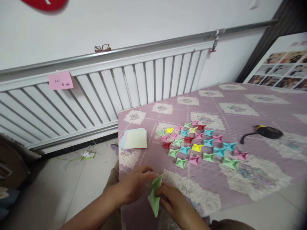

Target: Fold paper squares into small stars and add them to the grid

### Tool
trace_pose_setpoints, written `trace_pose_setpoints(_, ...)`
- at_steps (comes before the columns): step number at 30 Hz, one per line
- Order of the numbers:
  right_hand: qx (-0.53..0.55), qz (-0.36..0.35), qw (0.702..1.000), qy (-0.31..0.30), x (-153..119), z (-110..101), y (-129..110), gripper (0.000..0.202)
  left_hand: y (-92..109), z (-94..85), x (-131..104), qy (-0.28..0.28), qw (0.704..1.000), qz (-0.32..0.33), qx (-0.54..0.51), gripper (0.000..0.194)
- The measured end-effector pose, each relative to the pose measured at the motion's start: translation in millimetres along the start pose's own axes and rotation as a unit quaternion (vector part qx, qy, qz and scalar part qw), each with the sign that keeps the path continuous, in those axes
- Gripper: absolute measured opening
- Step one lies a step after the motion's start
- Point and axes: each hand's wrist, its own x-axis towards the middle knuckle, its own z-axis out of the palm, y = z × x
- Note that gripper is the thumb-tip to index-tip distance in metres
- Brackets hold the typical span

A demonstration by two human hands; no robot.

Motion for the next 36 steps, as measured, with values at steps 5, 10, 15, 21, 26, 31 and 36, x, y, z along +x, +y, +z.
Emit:
trace_pose_setpoints(5,0.011,0.016,1.0,-0.001,-4,-1,4,0.014,4,-7.5,12,-0.081,0.997,0.01,0.01,0.045)
trace_pose_setpoints(10,0.032,0.019,0.999,-0.005,-7,-5,1,0.013,14,-13.3,18,-0.141,0.988,0.036,0.056,0.047)
trace_pose_setpoints(15,0.049,0.06,0.997,-0.003,-13,-10,-2,0.009,21,-19.6,19,-0.208,0.976,0.029,0.062,0.039)
trace_pose_setpoints(21,0.08,0.095,0.992,-0.015,-14,-14,-4,0.016,23,-25.2,19,-0.221,0.975,-0.016,-0.002,0.027)
trace_pose_setpoints(26,0.156,0.079,0.985,0.009,-14,-16,-2,0.022,24,-22.0,19,-0.191,0.977,-0.062,-0.071,0.015)
trace_pose_setpoints(31,0.256,0.08,0.963,-0.023,-12,-13,-5,0.024,13,-13.3,12,-0.146,0.977,-0.109,-0.113,0.007)
trace_pose_setpoints(36,0.27,0.098,0.957,-0.053,-10,-8,-4,0.029,7,-2.4,8,-0.092,0.98,-0.126,-0.12,0.005)
